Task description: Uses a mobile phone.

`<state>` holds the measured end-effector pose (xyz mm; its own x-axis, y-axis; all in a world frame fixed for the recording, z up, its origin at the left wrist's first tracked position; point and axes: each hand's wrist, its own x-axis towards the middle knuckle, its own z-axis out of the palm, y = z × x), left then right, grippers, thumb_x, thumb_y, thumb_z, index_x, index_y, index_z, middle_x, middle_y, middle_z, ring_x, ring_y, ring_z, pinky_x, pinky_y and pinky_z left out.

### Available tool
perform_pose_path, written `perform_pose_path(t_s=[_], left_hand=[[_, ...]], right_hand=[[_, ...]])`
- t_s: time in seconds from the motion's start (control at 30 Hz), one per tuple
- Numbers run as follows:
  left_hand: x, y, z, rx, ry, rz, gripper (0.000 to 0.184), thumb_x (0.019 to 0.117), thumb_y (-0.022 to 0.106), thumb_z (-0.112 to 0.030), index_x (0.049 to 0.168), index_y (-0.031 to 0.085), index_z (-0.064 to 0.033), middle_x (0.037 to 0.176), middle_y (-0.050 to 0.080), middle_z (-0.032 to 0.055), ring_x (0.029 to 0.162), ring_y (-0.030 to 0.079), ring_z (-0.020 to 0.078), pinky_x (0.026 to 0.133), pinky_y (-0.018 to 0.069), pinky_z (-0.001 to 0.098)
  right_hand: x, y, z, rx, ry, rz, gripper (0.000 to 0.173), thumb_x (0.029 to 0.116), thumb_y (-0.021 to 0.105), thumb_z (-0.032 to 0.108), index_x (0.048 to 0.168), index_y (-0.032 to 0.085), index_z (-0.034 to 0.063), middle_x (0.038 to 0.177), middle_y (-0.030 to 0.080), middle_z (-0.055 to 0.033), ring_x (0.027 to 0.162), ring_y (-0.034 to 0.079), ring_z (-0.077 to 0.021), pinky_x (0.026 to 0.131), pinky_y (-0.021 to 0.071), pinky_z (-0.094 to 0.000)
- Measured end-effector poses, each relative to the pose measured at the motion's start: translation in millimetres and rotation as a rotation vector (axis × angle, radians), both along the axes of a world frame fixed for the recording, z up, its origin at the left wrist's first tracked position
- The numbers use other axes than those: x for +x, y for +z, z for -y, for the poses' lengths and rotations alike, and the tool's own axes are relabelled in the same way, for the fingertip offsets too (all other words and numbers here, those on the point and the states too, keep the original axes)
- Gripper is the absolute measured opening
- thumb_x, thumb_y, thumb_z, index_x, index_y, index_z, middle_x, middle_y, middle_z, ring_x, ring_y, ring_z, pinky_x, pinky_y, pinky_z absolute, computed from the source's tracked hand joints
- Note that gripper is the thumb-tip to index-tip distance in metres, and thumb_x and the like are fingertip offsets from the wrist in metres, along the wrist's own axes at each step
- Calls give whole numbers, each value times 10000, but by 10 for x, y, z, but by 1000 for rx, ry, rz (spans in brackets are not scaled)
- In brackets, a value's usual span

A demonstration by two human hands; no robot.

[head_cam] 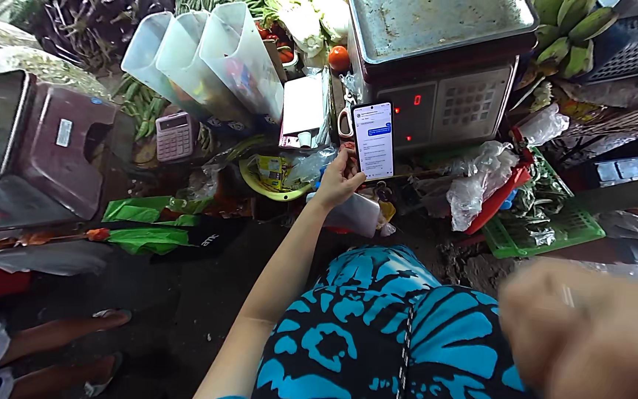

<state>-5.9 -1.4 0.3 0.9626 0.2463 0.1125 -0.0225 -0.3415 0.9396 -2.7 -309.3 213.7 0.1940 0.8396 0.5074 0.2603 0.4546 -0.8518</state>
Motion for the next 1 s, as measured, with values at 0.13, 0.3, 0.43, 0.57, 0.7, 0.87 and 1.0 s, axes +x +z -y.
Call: perform_pose_path(t_s=[0.13,0.3,0.43,0.57,0.7,0.87,1.0], left_hand=[[6,-3,8,-5,2,5,429,881,633,-110,1279,541,20,814,573,24,643,523,69,606,461,232],[10,-29,2,6,-5,30,398,883,659,-110,1248,564,16,787,562,27,626,511,78,588,457,241],[-8,-24,11,39,-3,14,367,899,660,-109,1241,581,-1,733,564,38,584,511,106,559,463,278],[-12,7,24,57,-1,2,322,901,661,-118,1197,608,-6,738,576,40,603,529,108,578,472,283],[2,-12,14,74,-3,-11,347,898,659,-139,1217,618,-8,774,610,52,640,564,120,615,500,308],[-10,-3,17,57,-21,4,386,868,679,-101,1237,616,-3,829,655,63,666,602,110,631,526,294],[9,-30,-4,90,-31,20,412,844,691,-125,1228,622,7,836,651,46,677,588,88,640,510,279]], right_hand=[[737,-619,-531,24,-513,92,535,973,628,261,1450,413,148,1020,682,86,859,659,-40,758,583,-237],[1202,-1541,-1033,-425,-736,133,638,971,636,168,1544,365,96,1178,674,-129,984,700,-197,856,598,-395],[1120,-1941,-1162,-537,-746,168,758,992,650,244,1628,238,225,1040,726,-155,824,727,-265,719,596,-495],[1144,-2040,-1153,-509,-639,96,938,937,708,206,1659,114,288,1200,706,-126,979,730,-199,817,607,-438],[1279,-2061,-1088,-477,-477,-56,1134,825,804,71,1659,76,320,1437,589,-82,1193,656,-169,973,573,-398],[1231,-2108,-1142,-440,-462,-106,1112,806,804,49,1654,129,296,1337,663,-60,1137,690,-136,962,592,-373],[1195,-2141,-1182,-431,-529,-58,1094,793,820,161,1653,152,257,1314,670,-75,1124,690,-129,963,584,-386]])
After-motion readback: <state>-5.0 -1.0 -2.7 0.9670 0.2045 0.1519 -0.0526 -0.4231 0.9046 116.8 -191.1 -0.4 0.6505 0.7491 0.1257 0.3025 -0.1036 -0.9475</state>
